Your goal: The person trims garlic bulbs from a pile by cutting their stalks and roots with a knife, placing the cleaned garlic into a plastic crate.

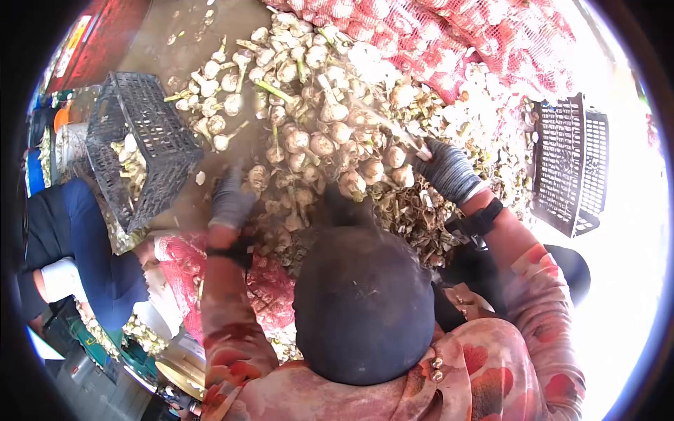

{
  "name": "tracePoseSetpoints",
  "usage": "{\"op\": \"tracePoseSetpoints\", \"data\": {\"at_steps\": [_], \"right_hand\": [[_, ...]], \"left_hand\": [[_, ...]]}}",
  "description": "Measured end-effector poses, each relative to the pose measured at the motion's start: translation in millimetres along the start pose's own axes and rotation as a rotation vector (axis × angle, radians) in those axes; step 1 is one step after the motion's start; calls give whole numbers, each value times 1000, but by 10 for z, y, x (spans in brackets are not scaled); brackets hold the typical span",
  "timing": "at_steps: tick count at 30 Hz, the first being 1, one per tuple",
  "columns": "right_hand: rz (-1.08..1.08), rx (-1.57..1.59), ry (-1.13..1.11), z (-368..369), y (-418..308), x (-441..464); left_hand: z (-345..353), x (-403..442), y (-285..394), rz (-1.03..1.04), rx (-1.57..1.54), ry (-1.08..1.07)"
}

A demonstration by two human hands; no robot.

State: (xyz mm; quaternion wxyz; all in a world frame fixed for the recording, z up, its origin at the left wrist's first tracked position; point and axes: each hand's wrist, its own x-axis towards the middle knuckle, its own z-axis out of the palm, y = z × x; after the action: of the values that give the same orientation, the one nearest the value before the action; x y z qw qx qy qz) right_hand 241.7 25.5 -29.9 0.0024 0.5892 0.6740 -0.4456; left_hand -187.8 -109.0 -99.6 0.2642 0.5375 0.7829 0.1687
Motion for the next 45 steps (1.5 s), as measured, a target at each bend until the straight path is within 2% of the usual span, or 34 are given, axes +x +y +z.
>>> {"op": "tracePoseSetpoints", "data": {"at_steps": [2, 3, 4, 6, 7, 9, 10, 11, 13, 15, 17, 21, 23, 27, 28, 29, 30, 31, 32, 33, 35, 36, 37, 38, 39, 40, 41, 42, 43, 44, 45], "right_hand": [[-24, -70, 2, -35, -38, 0], [-4, 19, -56, 12, -87, -73], [-45, -75, -46, 3, -184, -102], [-90, -222, -39, 6, -246, -117], [-102, -259, -86, -18, -382, -131], [-218, -320, -93, 59, -432, -139], [-272, -278, -111, 107, -487, -155], [-329, -240, -127, 139, -563, -159], [-445, -163, -184, 132, -761, -194], [-486, -99, -98, 130, -829, -271], [-490, -205, -107, 27, -887, -325], [-461, -321, -95, -46, -800, -387], [-509, -280, -73, 56, -586, -326], [-411, -385, -61, -44, -492, -289], [-459, -354, -15, 11, -326, -236], [-383, -367, -23, 32, -220, -166], [-218, -391, -39, 7, -85, -52], [-66, -364, -6, -74, 146, 70], [6, -327, 80, -173, 287, 74], [33, -250, 139, -231, 302, 53], [-1, 151, 102, -100, 186, -7], [-67, 346, 70, 4, 71, -5], [-216, 393, 138, 86, -180, -6], [-190, 503, 3, -7, -485, -56], [-163, 615, -141, -94, -716, -122], [-17, 567, -233, -79, -725, -79], [-30, 562, -236, -87, -740, -59], [-207, 552, -134, -91, -751, -80], [-377, 542, -32, -91, -754, -96], [-451, 446, 27, 27, -664, -39], [-454, 446, 20, 78, -625, -38]], "left_hand": [[257, 91, 52, 153, 622, -34], [296, 198, 44, 159, 610, -36], [213, 331, 120, 101, 565, -263], [111, 465, 206, 34, 489, -490], [128, 472, 225, 48, 491, -490], [210, 396, 231, -73, -369, -402], [299, 351, 280, 86, -440, -300], [379, 331, 285, 101, -442, -319], [517, 324, 305, 401, -288, -265], [506, 245, 640, 564, -221, -229], [189, 16, 1576, 331, -871, -275], [338, -32, 1586, 351, -915, -426], [661, 28, 1293, 352, -902, -564], [1381, 85, 665, 351, -893, -821], [1079, 21, 1072, 328, -934, -788], [755, -42, 1509, 307, -975, -754], [485, -137, 1886, 327, -981, -539], [291, -198, 2138, 346, -978, -319], [175, -218, 2228, 466, -851, -215], [175, -169, 2198, 457, -844, -191], [301, -127, 2180, 226, -970, -242], [446, -50, 2182, 250, -917, -219], [457, 71, 2254, 263, -923, -214], [418, 131, 2306, 516, -679, -129], [358, 146, 2368, 608, -610, -50], [295, 157, 2428, 694, -536, 40], [233, 168, 2489, 770, -462, 137], [216, 176, 2522, 292, -897, -94], [219, 182, 2502, 47, -1094, -239], [222, 188, 2482, -234, -1286, -329], [237, 229, 2378, 107, -1030, -323]]}}
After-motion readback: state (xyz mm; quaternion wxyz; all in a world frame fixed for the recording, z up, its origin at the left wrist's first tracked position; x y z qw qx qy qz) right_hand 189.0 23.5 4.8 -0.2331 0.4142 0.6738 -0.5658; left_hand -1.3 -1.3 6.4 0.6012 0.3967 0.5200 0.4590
